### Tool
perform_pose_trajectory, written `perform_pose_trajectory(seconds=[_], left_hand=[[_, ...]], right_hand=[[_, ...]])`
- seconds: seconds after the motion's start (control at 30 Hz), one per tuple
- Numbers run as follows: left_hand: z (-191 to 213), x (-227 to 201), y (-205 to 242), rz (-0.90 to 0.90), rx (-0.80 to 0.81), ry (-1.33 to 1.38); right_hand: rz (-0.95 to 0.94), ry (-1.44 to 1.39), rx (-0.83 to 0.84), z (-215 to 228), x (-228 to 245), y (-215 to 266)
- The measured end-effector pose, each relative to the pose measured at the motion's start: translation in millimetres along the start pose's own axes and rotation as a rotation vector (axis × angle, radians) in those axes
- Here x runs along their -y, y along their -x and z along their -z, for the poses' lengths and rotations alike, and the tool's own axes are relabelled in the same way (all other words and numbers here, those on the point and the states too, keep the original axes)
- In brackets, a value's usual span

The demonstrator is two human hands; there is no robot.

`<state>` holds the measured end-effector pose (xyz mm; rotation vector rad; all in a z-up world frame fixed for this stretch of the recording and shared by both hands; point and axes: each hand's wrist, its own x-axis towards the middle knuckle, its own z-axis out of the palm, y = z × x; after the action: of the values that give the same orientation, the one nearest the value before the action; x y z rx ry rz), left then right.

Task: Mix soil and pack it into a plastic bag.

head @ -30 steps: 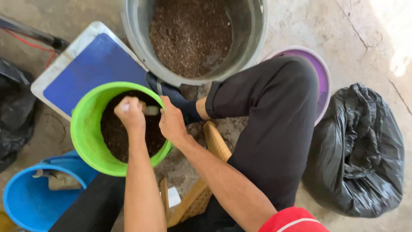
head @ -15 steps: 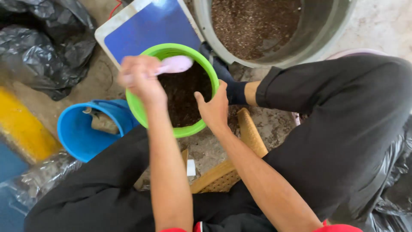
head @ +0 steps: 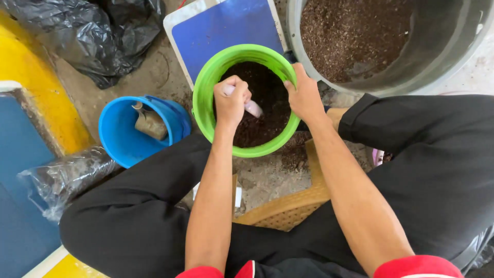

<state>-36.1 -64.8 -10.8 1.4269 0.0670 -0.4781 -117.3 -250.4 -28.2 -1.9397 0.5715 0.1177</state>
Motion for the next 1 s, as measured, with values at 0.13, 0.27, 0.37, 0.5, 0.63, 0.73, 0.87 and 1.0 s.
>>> perform_pose_trajectory(seconds=[0.13,0.27,0.37,0.5,0.63,0.73,0.87,1.0], left_hand=[[-3.6,-48.9,1.5,-0.181,-0.07,0.046],[-42.5,-31.9,-14.0,-0.225,-0.005,0.183],[-42.0,87.4,-16.6,-0.157,-0.096,0.054],[-48.7,112.0,-32.3,-0.066,-0.107,-0.161],[-26.8,81.7,-20.8,0.013,0.006,-0.107],[-13.7,40.5,8.3,0.074,0.071,0.018],[-8.8,-34.1,12.6,-0.142,0.119,-0.142],[-17.6,-59.4,-4.7,-0.333,0.106,-0.027]], right_hand=[[0.063,-0.119,-0.297,-19.8,14.7,36.8],[-0.148,-0.071,-0.415,-39.2,27.6,74.1],[0.027,0.026,-0.428,-46.4,7.1,74.7],[0.083,-0.017,-0.363,-37.8,-2.5,61.7],[0.177,0.008,-0.325,-22.1,-7.3,36.8],[0.205,-0.039,-0.186,-6.8,-3.3,19.0],[0.188,0.026,-0.123,-4.7,-15.2,7.8],[-0.129,-0.172,-0.482,-31.5,7.1,49.8]])
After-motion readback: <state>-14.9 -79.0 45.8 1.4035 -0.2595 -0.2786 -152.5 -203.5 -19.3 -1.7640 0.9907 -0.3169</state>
